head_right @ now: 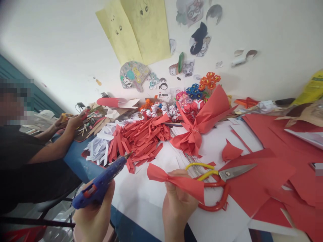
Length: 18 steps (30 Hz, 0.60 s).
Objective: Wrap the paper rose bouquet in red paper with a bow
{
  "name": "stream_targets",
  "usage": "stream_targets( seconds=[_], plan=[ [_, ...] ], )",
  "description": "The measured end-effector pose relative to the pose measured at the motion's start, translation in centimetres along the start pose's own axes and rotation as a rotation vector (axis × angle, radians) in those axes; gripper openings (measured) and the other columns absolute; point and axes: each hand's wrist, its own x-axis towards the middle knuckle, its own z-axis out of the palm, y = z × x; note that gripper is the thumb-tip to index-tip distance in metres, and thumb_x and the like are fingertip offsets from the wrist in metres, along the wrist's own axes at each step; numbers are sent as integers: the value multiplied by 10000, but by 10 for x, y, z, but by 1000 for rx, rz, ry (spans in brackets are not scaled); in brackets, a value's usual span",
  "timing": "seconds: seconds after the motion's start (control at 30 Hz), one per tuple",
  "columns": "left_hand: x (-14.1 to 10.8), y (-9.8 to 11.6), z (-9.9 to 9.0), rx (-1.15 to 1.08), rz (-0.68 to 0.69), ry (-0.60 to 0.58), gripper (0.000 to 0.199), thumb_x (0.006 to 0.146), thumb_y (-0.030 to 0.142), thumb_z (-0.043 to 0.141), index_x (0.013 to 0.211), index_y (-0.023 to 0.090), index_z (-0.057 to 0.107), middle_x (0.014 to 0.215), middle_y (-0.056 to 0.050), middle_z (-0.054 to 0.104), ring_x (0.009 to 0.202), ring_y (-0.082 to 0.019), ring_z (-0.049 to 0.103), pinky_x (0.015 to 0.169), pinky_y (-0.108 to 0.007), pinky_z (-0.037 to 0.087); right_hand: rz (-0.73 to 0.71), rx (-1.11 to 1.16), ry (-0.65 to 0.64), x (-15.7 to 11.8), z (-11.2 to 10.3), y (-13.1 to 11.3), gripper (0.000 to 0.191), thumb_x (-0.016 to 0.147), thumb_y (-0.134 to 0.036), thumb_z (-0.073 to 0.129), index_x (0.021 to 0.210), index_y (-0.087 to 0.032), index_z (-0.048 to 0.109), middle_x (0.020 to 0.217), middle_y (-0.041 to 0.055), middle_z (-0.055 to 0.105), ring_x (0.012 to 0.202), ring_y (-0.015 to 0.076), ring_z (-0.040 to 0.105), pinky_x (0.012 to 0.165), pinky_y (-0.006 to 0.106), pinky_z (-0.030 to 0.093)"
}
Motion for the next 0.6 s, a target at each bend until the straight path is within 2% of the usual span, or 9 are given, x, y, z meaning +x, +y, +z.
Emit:
stream_targets(
  seconds=[0.23,0.37,0.47,0.6],
  plan=[
    [0,-3,-1,-44,6,-26,258,803,393,710,962,202,642,837,-27,703,769,-221,705,734,-292,565,9,-6,22,-1,-1,1,76,789,-181,755,855,-187,718,832,41,619,770,173,585,632,305,509],
    [-1,-3,-3,-51,-58,-53,270,792,402,719,957,196,661,850,-35,716,813,-239,715,753,-300,574,13,-4,26,-1,-1,2,95,787,-184,755,874,-188,717,806,25,617,744,162,582,639,298,504],
    [0,-10,-6,-89,-120,-131,281,771,405,739,927,178,680,819,-43,721,798,-253,719,730,-308,583,16,-12,22,0,-1,1,96,783,-192,758,867,-180,712,805,26,607,735,159,572,640,299,508],
    [-3,-13,-8,-235,-181,-285,315,714,410,794,876,159,693,691,-32,697,643,-233,692,582,-290,570,40,-41,6,-2,-1,1,96,789,-183,752,871,-177,702,804,22,601,725,156,576,639,300,505]
  ],
)
